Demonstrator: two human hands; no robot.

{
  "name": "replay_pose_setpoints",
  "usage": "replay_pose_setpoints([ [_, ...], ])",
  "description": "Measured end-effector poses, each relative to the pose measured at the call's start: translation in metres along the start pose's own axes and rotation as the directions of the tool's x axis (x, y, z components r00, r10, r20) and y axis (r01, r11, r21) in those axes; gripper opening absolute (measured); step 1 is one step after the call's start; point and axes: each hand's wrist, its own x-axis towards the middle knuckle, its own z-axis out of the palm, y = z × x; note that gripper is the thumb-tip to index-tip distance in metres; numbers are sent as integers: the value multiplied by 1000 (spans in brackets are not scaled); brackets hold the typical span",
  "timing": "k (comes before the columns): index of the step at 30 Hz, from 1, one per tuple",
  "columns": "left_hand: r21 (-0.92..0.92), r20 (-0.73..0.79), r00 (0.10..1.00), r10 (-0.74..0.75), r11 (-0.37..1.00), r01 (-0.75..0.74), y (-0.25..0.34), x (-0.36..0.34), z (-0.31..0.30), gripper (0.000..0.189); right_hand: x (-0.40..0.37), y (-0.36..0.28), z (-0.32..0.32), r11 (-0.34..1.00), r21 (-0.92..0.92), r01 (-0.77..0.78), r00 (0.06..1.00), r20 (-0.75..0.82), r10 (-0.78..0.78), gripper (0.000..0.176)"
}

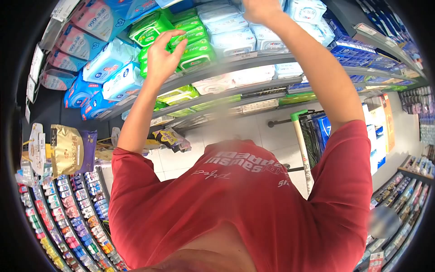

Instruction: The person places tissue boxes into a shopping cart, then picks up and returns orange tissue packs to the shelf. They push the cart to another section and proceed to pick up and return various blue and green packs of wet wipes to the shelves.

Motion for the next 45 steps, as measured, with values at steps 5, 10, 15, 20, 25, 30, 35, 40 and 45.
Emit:
replay_pose_setpoints([
  [5, 4, 62, 982, 181, 983, -181, -6, 45, 56, 33, 15, 65, 9, 996, -10, -89, 962, 258, 88, 45],
  [10, 21, 157, 976, 151, 988, -156, -2, 107, 137, 52, 13, 91, 42, 992, -129, 10, 969, 245, 22, 52],
  [15, 29, 317, 947, -48, 999, 41, -4, 130, 179, 63, 5, 80, 49, 991, -128, 28, 999, 33, -24, 49],
  [20, 45, 117, 990, 76, 996, -82, 17, 116, 164, 61, -18, 55, -5, 1000, -10, -17, 999, 29, 17, 44],
  [25, 25, -87, 870, 485, 875, -484, 32, 81, 133, 55, -66, 38, -55, 970, 229, 79, 987, -158, -43, 50],
  [30, -222, -8, 895, 447, 871, -437, 73, 28, 140, 55, -154, 46, -84, 958, 270, 93, 967, -255, -22, 44],
  [35, -473, 188, 851, 491, 804, -359, 141, -24, 199, 55, -266, 72, -112, 838, 437, -327, 945, 143, 295, 50],
  [40, -749, 558, 745, 366, 609, 261, 238, -88, 270, 53, -389, 119, -148, 740, 407, -535, 842, 325, 430, 57],
  [45, -758, 650, 594, 473, 462, 461, 336, -146, 326, 51, -508, 148, -199, 432, 441, -787, 604, 407, 685, 59],
])
